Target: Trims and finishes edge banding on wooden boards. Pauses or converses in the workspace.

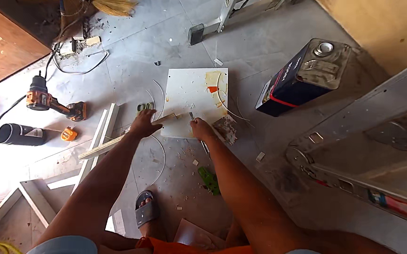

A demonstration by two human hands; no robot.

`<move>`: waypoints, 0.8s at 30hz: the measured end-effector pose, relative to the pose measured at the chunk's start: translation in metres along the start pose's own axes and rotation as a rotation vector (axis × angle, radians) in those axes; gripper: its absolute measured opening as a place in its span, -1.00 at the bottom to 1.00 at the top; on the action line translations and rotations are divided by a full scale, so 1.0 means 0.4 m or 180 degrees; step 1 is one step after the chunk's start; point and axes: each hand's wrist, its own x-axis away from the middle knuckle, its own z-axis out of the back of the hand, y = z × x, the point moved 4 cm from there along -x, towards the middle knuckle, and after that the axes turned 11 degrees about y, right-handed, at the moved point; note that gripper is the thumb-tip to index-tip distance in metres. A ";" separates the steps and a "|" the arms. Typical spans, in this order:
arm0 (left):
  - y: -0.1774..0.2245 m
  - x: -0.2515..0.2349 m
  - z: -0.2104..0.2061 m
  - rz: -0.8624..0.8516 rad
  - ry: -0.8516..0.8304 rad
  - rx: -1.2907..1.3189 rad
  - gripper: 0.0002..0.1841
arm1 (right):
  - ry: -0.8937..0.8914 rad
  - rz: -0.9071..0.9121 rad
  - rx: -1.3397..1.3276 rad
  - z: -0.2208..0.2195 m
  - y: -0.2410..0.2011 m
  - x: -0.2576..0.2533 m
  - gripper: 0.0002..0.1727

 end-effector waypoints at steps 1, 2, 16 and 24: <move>0.044 -0.024 -0.030 -0.0229 -0.0143 -0.0137 -0.27 | 0.0039 0.0080 0.0137 -0.005 -0.003 0.003 -0.47; 0.076 -0.046 -0.054 -0.0388 -0.0258 -0.0279 -0.32 | 0.0089 0.0119 0.0239 -0.012 -0.005 0.008 -0.48; 0.147 -0.096 -0.146 -0.0245 -0.0931 -0.0840 -0.68 | -0.0057 -0.0058 0.0799 -0.111 -0.047 -0.016 -0.51; 0.148 -0.095 -0.145 -0.0312 -0.0886 -0.0903 -0.71 | -0.0153 -0.0049 0.1138 -0.127 -0.074 -0.039 -0.53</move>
